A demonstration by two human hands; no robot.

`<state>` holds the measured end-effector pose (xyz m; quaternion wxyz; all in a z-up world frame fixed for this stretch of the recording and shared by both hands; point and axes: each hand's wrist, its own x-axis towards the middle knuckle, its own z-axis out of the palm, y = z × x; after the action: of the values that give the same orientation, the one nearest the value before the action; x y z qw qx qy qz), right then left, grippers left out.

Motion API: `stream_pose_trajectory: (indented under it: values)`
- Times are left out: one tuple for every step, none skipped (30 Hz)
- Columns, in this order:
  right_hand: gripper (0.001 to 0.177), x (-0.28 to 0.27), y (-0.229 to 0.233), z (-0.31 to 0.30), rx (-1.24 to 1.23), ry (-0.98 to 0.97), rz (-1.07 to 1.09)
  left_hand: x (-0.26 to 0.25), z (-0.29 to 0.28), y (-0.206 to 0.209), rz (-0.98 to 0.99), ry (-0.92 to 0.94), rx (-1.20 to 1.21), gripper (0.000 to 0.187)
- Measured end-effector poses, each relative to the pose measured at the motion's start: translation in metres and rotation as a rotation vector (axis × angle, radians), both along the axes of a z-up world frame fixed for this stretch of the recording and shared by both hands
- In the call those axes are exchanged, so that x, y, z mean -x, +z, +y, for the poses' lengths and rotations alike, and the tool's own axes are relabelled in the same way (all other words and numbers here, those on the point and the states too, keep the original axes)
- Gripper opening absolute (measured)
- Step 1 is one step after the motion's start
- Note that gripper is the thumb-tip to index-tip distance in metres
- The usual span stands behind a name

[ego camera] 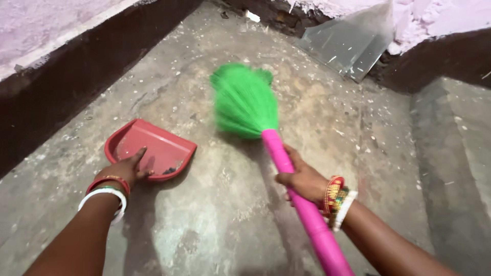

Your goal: The person sweeps debris from a concrete floor into a red dustpan using a green broom, then picks up the dustpan and continues to sweep around the corners of the room.

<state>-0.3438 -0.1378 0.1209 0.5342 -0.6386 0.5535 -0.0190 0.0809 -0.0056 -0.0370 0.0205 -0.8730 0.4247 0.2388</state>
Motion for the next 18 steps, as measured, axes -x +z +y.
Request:
stream_pose_trajectory:
  values:
    - [0.095, 0.005, 0.002, -0.008, 0.000, 0.000, 0.004, -0.007, 0.000, -0.010, 0.005, 0.000, 0.000, 0.086]
    - [0.096, 0.010, 0.002, -0.017, 0.003, -0.017, -0.027, -0.015, -0.001, -0.021, 0.011, -0.002, 0.018, 0.086]
    - [0.097, 0.014, -0.002, -0.025, 0.001, -0.034, -0.055, -0.025, -0.001, -0.034, 0.021, -0.004, 0.030, 0.086]
    - [0.097, 0.016, -0.006, -0.033, -0.004, -0.034, -0.047, -0.036, -0.005, -0.046, 0.029, -0.004, 0.026, 0.086]
    - [0.096, 0.018, -0.011, -0.041, -0.026, -0.084, -0.034, -0.046, -0.009, -0.059, 0.009, -0.049, 0.140, 0.075]
    - [0.096, 0.018, -0.018, -0.047, -0.049, -0.134, -0.020, -0.053, -0.012, -0.070, -0.010, -0.091, 0.254, 0.068]
    - [0.096, 0.016, -0.028, -0.048, -0.061, -0.139, -0.009, -0.061, -0.015, -0.077, 0.001, -0.094, 0.242, 0.068]
    - [0.097, 0.012, -0.039, -0.048, -0.072, -0.107, 0.005, -0.071, -0.022, -0.078, 0.000, -0.143, 0.225, 0.070]
    - [0.099, 0.009, -0.049, -0.044, -0.088, -0.079, 0.021, -0.077, -0.028, -0.077, 0.001, -0.196, 0.204, 0.073]
    - [0.099, 0.004, -0.059, -0.038, -0.104, -0.087, 0.033, -0.079, -0.034, -0.074, 0.016, -0.203, 0.189, 0.073]
    - [0.099, -0.002, -0.068, -0.029, -0.110, -0.034, 0.049, -0.078, -0.039, -0.069, -0.017, -0.228, 0.164, 0.072]
    - [0.099, -0.009, -0.073, -0.018, -0.116, 0.020, 0.064, -0.073, -0.042, -0.063, -0.050, -0.254, 0.141, 0.071]
    - [0.099, -0.016, -0.074, -0.012, -0.126, 0.011, 0.076, -0.067, -0.048, -0.056, -0.035, -0.261, 0.133, 0.071]
    - [0.101, -0.022, -0.072, -0.006, -0.162, 0.035, 0.064, -0.059, -0.053, -0.051, -0.044, -0.261, 0.053, 0.074]
    - [0.103, -0.026, -0.067, -0.002, -0.194, 0.060, 0.050, -0.053, -0.058, -0.046, -0.057, -0.259, -0.023, 0.077]
    - [0.103, -0.029, -0.061, 0.000, -0.199, 0.053, 0.059, -0.048, -0.061, -0.042, -0.046, -0.266, -0.026, 0.077]
    - [0.103, -0.032, -0.054, 0.001, -0.187, 0.049, 0.055, -0.044, -0.063, -0.040, -0.012, -0.246, -0.007, 0.079]
    - [0.103, -0.034, -0.046, 0.000, -0.175, 0.046, 0.050, -0.041, -0.065, -0.041, 0.022, -0.226, 0.011, 0.081]
